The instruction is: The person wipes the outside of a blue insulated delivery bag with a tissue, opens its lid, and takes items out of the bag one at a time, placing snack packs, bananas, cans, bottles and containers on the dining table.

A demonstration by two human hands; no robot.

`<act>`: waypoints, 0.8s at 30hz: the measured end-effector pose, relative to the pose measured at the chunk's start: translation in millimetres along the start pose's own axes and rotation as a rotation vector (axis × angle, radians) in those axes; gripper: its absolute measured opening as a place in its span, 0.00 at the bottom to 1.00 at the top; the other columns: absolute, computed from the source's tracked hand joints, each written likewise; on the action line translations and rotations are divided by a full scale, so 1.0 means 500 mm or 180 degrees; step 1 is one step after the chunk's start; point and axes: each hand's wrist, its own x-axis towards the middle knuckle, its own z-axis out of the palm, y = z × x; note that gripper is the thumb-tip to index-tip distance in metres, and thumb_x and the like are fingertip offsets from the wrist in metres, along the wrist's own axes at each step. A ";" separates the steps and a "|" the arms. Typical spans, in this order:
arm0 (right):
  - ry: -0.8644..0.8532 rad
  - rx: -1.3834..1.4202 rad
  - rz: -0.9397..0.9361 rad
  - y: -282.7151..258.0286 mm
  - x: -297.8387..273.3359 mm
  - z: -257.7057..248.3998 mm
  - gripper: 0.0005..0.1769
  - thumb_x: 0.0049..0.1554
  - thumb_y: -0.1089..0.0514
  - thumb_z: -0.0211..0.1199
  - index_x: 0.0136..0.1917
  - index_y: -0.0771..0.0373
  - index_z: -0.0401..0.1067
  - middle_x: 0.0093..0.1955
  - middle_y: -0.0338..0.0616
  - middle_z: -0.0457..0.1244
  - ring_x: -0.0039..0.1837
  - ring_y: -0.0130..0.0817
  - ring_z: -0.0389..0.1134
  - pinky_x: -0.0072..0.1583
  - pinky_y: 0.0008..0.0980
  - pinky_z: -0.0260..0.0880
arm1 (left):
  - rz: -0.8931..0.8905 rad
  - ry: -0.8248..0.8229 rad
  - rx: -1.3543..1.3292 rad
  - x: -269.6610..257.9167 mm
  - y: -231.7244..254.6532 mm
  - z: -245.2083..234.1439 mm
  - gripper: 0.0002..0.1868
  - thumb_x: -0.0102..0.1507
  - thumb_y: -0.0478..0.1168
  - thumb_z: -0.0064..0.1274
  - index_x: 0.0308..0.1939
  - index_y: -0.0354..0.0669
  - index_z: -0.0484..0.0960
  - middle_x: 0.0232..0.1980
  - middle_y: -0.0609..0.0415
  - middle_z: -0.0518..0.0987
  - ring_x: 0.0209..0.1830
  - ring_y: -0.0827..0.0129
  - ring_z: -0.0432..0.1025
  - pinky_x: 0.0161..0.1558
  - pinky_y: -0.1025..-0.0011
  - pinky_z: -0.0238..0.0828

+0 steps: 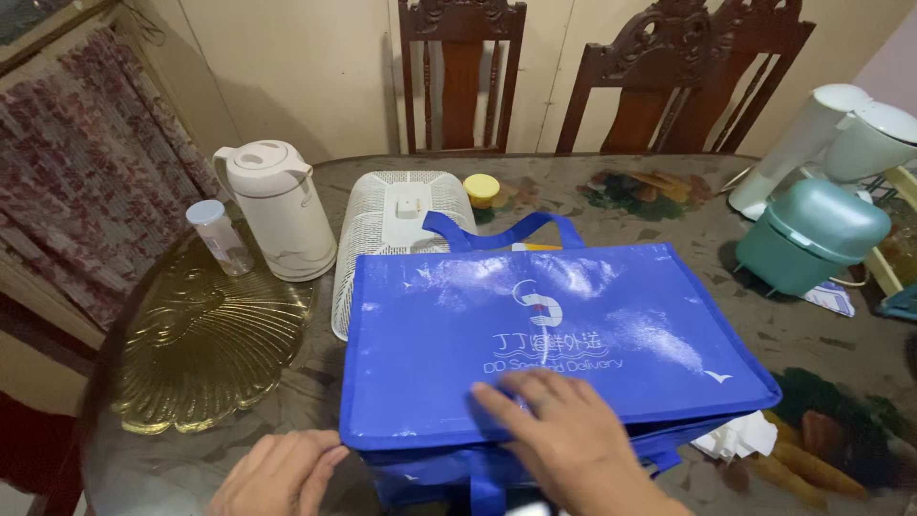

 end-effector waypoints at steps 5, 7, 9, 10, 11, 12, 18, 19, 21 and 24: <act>0.0275 -0.0178 -0.0474 -0.049 0.059 0.042 0.37 0.50 0.58 0.62 0.73 0.50 0.66 0.71 0.49 0.62 0.71 0.54 0.62 0.66 0.51 0.60 | 0.0205 0.0180 -0.0266 -0.004 -0.014 0.008 0.07 0.54 0.43 0.62 0.36 0.52 0.86 0.33 0.65 0.84 0.34 0.75 0.78 0.39 0.72 0.75; 0.0240 -0.0204 -0.0480 -0.052 0.063 0.048 0.35 0.52 0.59 0.59 0.74 0.50 0.66 0.72 0.47 0.62 0.71 0.53 0.63 0.66 0.51 0.60 | 0.0076 0.0221 -0.0278 0.004 -0.015 0.012 0.07 0.54 0.43 0.62 0.36 0.52 0.86 0.33 0.65 0.84 0.34 0.75 0.78 0.38 0.72 0.75; 0.0216 -0.0134 -0.0400 -0.049 0.060 0.049 0.34 0.53 0.59 0.57 0.73 0.50 0.66 0.73 0.45 0.63 0.71 0.52 0.64 0.66 0.50 0.61 | -0.0141 0.0389 -0.0305 0.017 -0.016 0.018 0.06 0.55 0.43 0.62 0.35 0.53 0.86 0.34 0.66 0.84 0.34 0.75 0.78 0.35 0.72 0.75; 0.0229 -0.0168 -0.0394 -0.048 0.058 0.049 0.33 0.53 0.58 0.57 0.73 0.50 0.67 0.73 0.45 0.63 0.71 0.51 0.64 0.66 0.50 0.61 | -0.0134 0.0366 -0.0312 0.025 -0.018 0.018 0.06 0.55 0.43 0.62 0.36 0.53 0.86 0.35 0.65 0.84 0.35 0.73 0.78 0.35 0.70 0.75; 0.0242 -0.0202 -0.0389 -0.048 0.055 0.048 0.33 0.53 0.58 0.57 0.73 0.49 0.67 0.73 0.44 0.63 0.71 0.51 0.64 0.66 0.49 0.61 | -0.0128 0.0343 -0.0319 0.035 -0.020 0.019 0.06 0.56 0.44 0.62 0.36 0.52 0.86 0.35 0.65 0.84 0.35 0.72 0.78 0.35 0.69 0.75; 0.0260 -0.0238 -0.0380 -0.047 0.054 0.048 0.32 0.54 0.58 0.56 0.73 0.49 0.67 0.73 0.43 0.63 0.72 0.50 0.63 0.66 0.49 0.61 | -0.0116 0.0321 -0.0325 0.047 -0.023 0.019 0.07 0.56 0.44 0.61 0.37 0.52 0.85 0.35 0.64 0.84 0.35 0.70 0.78 0.35 0.68 0.75; 0.0066 -0.0235 -0.0326 -0.045 0.049 0.046 0.33 0.54 0.58 0.55 0.74 0.49 0.67 0.74 0.42 0.63 0.74 0.48 0.61 0.68 0.48 0.60 | -0.0611 0.0119 -0.0447 0.136 -0.042 0.045 0.09 0.61 0.49 0.58 0.40 0.53 0.86 0.36 0.58 0.82 0.35 0.61 0.77 0.35 0.62 0.73; 0.0008 -0.0180 -0.0324 -0.044 0.047 0.048 0.34 0.54 0.57 0.55 0.74 0.50 0.66 0.74 0.43 0.62 0.74 0.49 0.61 0.67 0.50 0.60 | -0.0552 0.0135 -0.0426 0.154 -0.048 0.052 0.09 0.61 0.49 0.57 0.40 0.53 0.86 0.35 0.57 0.82 0.36 0.60 0.77 0.36 0.61 0.73; -0.0100 -0.0080 -0.0321 -0.043 0.047 0.051 0.34 0.54 0.54 0.55 0.74 0.52 0.66 0.74 0.45 0.62 0.73 0.50 0.61 0.67 0.52 0.59 | -0.0428 0.0175 -0.0390 0.193 -0.062 0.066 0.10 0.63 0.50 0.57 0.41 0.53 0.86 0.35 0.55 0.81 0.37 0.58 0.76 0.38 0.59 0.73; -0.0082 -0.0173 -0.0357 -0.039 0.043 0.059 0.33 0.56 0.53 0.55 0.75 0.51 0.66 0.74 0.45 0.62 0.74 0.48 0.62 0.67 0.51 0.60 | -0.0306 0.0200 -0.0493 0.246 -0.079 0.095 0.10 0.62 0.50 0.56 0.41 0.53 0.86 0.36 0.56 0.82 0.38 0.58 0.76 0.38 0.59 0.73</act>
